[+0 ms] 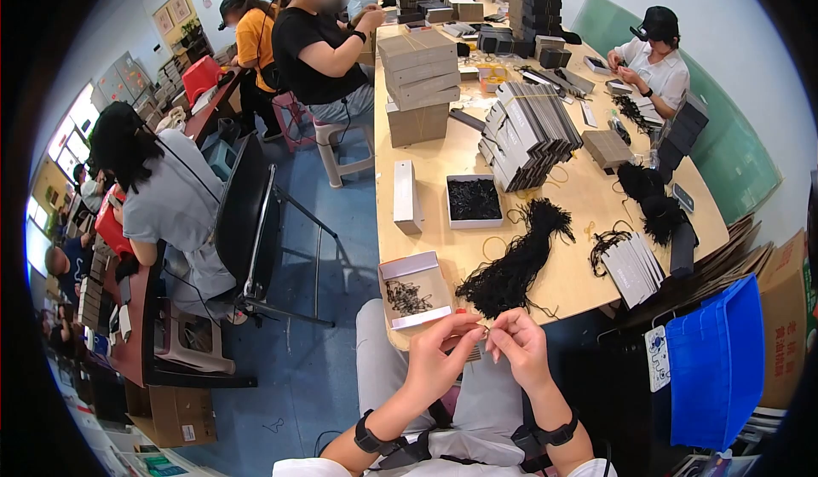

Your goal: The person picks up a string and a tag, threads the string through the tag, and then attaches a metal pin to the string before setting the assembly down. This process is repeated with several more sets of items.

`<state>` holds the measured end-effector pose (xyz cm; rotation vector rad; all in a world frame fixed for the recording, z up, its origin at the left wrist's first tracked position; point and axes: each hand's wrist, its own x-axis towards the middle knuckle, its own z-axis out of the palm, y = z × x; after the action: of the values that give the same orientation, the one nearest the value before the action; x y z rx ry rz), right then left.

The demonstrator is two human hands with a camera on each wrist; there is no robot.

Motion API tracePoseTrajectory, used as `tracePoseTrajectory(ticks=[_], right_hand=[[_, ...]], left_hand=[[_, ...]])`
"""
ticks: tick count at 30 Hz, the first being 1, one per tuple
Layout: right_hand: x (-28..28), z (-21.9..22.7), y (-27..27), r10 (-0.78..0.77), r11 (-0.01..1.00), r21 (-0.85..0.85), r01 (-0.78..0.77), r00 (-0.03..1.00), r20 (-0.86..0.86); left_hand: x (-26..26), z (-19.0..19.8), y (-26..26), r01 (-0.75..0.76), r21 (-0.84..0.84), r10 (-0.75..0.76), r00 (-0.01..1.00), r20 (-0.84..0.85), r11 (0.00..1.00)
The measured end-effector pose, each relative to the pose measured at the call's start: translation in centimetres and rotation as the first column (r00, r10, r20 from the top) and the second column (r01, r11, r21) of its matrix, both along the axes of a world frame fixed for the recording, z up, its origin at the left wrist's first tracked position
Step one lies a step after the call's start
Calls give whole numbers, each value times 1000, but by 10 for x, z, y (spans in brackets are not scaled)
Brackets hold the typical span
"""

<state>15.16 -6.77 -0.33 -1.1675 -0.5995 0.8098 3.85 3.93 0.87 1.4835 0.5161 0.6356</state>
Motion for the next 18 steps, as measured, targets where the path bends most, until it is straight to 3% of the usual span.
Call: tracePoseTrajectory(ticks=[4, 7, 9, 14, 18], right_hand=[[4, -1, -3, 84, 996, 28, -82, 992, -89], [4, -3, -4, 110, 993, 61, -102, 982, -155], [4, -3, -4, 108, 992, 84, -93, 975, -195], [2, -5, -1, 181, 968, 231, -101, 917, -355], [-1, -6, 1, 186, 969, 223, -107, 910, -370]], left_hand=[[0, -7, 5, 166, -77, -161, 985, 68, 983], [1, -7, 4, 147, -20, -147, 989, 11, 989], [0, -10, 0, 125, -110, -120, 991, 55, 986], [-3, -3, -13, 23, -75, -16, 996, 90, 997], [-4, -11, -18, -23, -80, 35, 988, 148, 997]])
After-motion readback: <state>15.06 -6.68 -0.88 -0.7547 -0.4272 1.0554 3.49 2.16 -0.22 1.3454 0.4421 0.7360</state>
